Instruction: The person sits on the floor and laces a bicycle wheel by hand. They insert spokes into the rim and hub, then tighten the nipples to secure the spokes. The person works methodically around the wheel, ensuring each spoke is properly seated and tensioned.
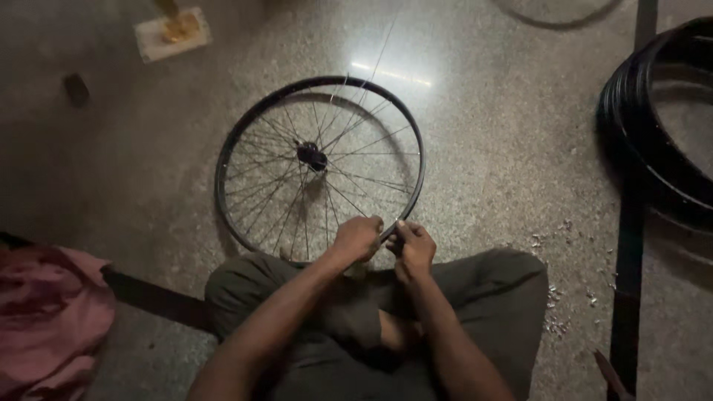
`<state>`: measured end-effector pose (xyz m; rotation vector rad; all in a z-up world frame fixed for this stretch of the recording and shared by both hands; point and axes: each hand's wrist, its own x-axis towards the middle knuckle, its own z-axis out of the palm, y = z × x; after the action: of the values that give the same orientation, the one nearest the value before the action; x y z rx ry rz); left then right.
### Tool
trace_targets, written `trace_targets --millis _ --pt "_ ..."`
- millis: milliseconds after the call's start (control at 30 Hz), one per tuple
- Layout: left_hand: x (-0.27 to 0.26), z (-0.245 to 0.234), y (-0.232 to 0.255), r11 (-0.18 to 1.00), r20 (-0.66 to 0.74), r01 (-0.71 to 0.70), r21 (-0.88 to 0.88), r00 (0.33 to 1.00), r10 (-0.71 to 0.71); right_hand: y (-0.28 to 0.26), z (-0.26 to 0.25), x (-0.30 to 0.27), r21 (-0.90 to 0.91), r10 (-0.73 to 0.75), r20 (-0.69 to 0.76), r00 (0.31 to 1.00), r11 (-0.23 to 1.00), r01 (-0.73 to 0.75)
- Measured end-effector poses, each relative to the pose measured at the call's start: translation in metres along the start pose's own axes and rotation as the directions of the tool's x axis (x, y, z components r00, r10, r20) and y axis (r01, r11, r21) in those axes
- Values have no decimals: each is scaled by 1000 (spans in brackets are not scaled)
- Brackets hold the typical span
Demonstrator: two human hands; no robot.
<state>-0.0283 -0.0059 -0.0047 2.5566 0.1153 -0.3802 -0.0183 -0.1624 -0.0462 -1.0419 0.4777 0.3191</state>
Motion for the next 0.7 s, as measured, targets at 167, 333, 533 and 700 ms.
trace_targets --millis 167,333,533,700 --pt "-6 -12 7 907 110 88 -412 993 -47 -25 1 -27 40 0 10 1000 999 0" --pt "-11 -72 27 723 324 256 -642 945 -47 -52 1 -36 -133 -213 46 976 967 217" --pt "-5 -89 26 643 282 219 -734 959 -6 -42 3 -41 -393 -230 57 972 889 234" --pt "-5 -88 22 653 306 237 -719 952 -9 -31 3 -38 -392 -312 193 930 845 364"
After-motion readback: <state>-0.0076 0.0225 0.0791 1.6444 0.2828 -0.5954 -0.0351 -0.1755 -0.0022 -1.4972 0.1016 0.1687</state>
